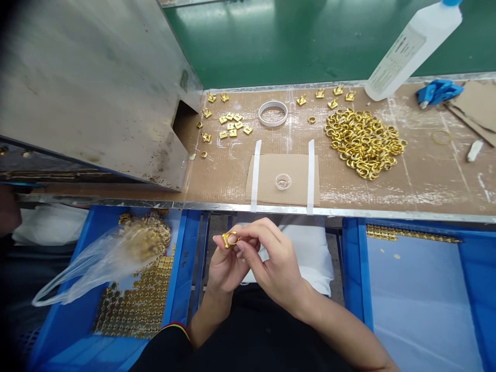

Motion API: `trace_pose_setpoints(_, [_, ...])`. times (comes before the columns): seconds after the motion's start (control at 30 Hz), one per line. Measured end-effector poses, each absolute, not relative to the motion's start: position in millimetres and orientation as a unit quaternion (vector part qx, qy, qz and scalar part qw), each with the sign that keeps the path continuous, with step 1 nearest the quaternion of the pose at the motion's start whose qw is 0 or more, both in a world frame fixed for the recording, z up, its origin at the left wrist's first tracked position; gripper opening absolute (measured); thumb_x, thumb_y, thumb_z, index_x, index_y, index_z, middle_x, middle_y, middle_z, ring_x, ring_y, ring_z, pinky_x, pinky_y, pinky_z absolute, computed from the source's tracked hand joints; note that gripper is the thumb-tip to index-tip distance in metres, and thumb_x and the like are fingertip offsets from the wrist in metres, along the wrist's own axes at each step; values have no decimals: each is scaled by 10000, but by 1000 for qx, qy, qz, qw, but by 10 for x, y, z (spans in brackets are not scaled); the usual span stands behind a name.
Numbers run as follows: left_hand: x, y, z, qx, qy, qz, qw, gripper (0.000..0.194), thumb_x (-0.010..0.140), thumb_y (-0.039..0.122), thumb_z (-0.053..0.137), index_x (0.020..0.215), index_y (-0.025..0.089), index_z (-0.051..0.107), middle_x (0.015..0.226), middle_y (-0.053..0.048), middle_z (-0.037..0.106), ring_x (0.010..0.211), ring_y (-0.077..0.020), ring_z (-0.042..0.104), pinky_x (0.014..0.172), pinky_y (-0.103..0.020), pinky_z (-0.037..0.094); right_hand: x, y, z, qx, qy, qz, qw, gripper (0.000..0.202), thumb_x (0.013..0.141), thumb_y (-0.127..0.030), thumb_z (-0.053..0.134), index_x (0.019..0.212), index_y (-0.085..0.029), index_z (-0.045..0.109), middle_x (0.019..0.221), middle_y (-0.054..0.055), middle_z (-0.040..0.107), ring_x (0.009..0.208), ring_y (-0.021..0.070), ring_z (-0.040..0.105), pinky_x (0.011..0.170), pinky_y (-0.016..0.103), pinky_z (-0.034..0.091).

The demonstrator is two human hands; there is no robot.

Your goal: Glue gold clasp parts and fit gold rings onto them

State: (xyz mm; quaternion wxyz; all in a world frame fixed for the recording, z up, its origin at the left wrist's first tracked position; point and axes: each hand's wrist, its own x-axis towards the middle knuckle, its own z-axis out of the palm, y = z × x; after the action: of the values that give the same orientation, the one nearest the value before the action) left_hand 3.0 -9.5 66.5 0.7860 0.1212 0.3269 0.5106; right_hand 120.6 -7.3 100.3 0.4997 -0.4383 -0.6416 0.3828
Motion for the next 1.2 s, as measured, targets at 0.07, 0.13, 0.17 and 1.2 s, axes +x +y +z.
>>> trace_pose_setpoints(0.07, [31, -91, 652, 129, 337, 498, 789, 701, 581, 739, 841, 628, 205, 389, 605, 58, 340, 551, -97, 314, 527, -249, 369, 1215, -75, 1004, -443, -640, 383, 496, 143, 950, -127, 637, 1034, -235, 678, 904, 40, 701, 793, 180, 669, 673, 301, 584])
trace_pose_setpoints(0.13, [29, -89, 643, 139, 331, 494, 792, 711, 570, 747, 840, 632, 206, 382, 594, 62, 352, 549, -98, 344, 551, -252, 394, 1230, -77, 1003, -443, -640, 387, 495, 108, 939, -149, 667, 1003, -235, 686, 872, 32, 701, 779, 179, 668, 659, 296, 578])
trace_pose_setpoints(0.17, [28, -88, 639, 147, 322, 495, 793, 710, 573, 744, 840, 637, 205, 382, 587, 64, 359, 549, -99, 359, 565, -252, 403, 1239, -78, 1002, -440, -640, 390, 495, 95, 935, -156, 678, 989, -234, 688, 858, 29, 702, 770, 178, 668, 652, 293, 575])
trace_pose_setpoints(1.2, [-241, -74, 854, 461, 466, 612, 442, 227, 884, 359, 752, 1027, 185, 780, 924, -67, 760, 833, -186, 730, 731, -239, 605, 1025, 72, 1110, -444, -667, 305, 514, 170, 938, -93, 632, 902, -229, 727, 832, 7, 756, 742, 156, 714, 672, 226, 584])
